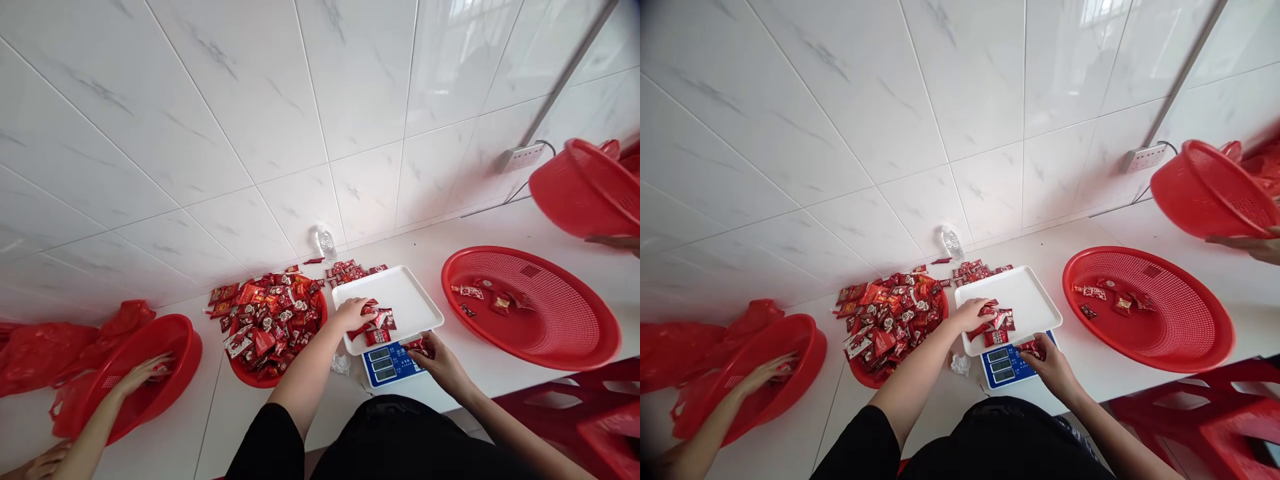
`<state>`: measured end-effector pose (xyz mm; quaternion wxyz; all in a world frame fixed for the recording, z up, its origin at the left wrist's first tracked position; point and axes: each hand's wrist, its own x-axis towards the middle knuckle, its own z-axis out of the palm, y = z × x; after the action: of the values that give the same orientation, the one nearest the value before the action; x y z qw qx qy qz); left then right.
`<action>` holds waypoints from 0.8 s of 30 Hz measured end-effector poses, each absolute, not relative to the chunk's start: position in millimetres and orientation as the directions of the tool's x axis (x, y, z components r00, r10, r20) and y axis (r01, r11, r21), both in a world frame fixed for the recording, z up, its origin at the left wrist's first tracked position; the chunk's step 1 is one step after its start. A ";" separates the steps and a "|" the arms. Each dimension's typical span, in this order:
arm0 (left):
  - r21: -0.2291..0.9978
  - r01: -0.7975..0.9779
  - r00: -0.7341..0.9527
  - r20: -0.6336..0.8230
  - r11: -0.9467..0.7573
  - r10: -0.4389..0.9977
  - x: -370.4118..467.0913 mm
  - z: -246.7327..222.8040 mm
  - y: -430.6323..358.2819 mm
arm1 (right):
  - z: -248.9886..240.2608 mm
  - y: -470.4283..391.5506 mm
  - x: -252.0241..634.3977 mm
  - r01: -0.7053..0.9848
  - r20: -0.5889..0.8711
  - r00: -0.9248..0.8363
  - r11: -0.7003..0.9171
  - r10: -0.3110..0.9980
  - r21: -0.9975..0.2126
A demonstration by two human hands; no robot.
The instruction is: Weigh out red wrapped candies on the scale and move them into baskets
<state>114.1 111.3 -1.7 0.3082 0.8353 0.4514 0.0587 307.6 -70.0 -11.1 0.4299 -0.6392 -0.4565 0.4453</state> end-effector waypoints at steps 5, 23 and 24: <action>0.563 0.757 0.449 -0.081 -0.331 0.890 104.7 -5.7 101.6 | -21.9 -76.2 315.4 0.042 -0.292 0.118 -0.299 0.949 -0.953; 0.843 -0.156 0.170 -0.490 0.514 0.855 53.5 11.1 -31.5 | -17.6 -29.8 257.7 0.717 0.023 -0.169 0.139 0.985 -0.683; 0.829 -0.187 0.137 -0.510 0.528 0.849 44.5 10.0 -33.7 | -20.9 -22.8 257.5 0.782 0.020 -0.163 0.141 0.986 -0.607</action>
<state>44.5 -33.7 10.0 0.6884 0.3074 0.5385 0.3763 257.5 -22.8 -20.9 0.2145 -0.6104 -0.7243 0.2383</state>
